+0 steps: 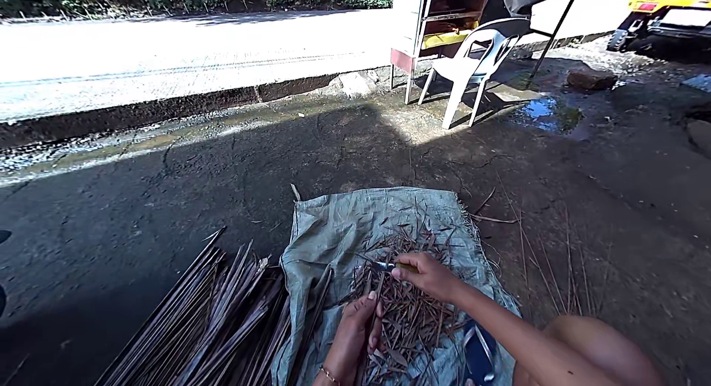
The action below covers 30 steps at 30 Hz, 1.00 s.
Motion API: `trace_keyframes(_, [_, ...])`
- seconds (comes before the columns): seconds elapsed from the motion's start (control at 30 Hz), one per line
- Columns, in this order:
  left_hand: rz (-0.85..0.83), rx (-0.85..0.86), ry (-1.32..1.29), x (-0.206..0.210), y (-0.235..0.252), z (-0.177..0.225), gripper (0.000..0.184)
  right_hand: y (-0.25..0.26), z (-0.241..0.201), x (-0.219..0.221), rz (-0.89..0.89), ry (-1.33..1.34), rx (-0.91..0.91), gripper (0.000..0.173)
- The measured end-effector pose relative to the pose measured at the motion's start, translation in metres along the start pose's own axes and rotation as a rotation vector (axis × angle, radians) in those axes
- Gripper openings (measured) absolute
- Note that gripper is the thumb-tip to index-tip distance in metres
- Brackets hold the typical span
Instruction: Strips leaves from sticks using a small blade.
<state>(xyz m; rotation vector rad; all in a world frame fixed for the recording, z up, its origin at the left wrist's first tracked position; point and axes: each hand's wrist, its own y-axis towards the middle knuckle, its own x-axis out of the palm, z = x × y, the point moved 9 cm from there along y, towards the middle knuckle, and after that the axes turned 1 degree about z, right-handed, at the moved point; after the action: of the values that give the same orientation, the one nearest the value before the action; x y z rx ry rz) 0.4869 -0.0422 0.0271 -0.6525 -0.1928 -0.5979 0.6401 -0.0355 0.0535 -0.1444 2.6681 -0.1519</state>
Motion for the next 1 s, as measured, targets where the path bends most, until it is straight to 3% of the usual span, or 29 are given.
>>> trace_keyframes(0.07, [0.001,0.011,-0.003,0.000,0.001,0.003,0.047,0.003,0.007,-0.015,0.069,-0.035,0.031,0.034])
trace_keyframes(0.2, [0.010,0.020,-0.029,-0.004,-0.002,0.004,0.049,0.002,0.015,-0.065,0.410,-0.110,0.102,0.036])
trace_keyframes(0.27, [0.011,0.026,-0.026,-0.005,-0.002,0.002,0.048,-0.002,0.003,-0.052,0.324,-0.062,0.064,0.034])
trace_keyframes(0.37, [0.019,0.024,-0.013,-0.006,0.001,0.003,0.048,-0.007,-0.014,0.016,-0.024,0.073,-0.008,0.033])
trace_keyframes(0.43, [0.029,0.019,-0.009,-0.005,0.002,0.003,0.047,-0.006,-0.013,0.032,-0.117,0.006,-0.017,0.034])
trace_keyframes(0.53, [0.030,0.016,-0.002,-0.006,0.003,0.005,0.047,0.005,0.001,-0.005,0.048,-0.138,0.015,0.037])
trace_keyframes(0.63, [0.015,0.028,-0.025,-0.007,0.000,0.007,0.049,0.011,0.017,-0.057,0.295,-0.112,0.101,0.035])
trace_keyframes(0.7, [0.016,0.027,-0.027,-0.008,-0.002,0.005,0.049,0.008,0.012,-0.055,0.246,-0.069,0.092,0.034])
trace_keyframes(0.87, [0.034,0.036,-0.020,-0.006,0.003,0.006,0.046,-0.006,-0.022,0.039,-0.155,-0.046,-0.074,0.037])
trace_keyframes(1.0, [0.049,0.029,-0.010,-0.006,0.006,0.008,0.048,0.009,0.003,-0.004,-0.002,-0.241,0.071,0.040])
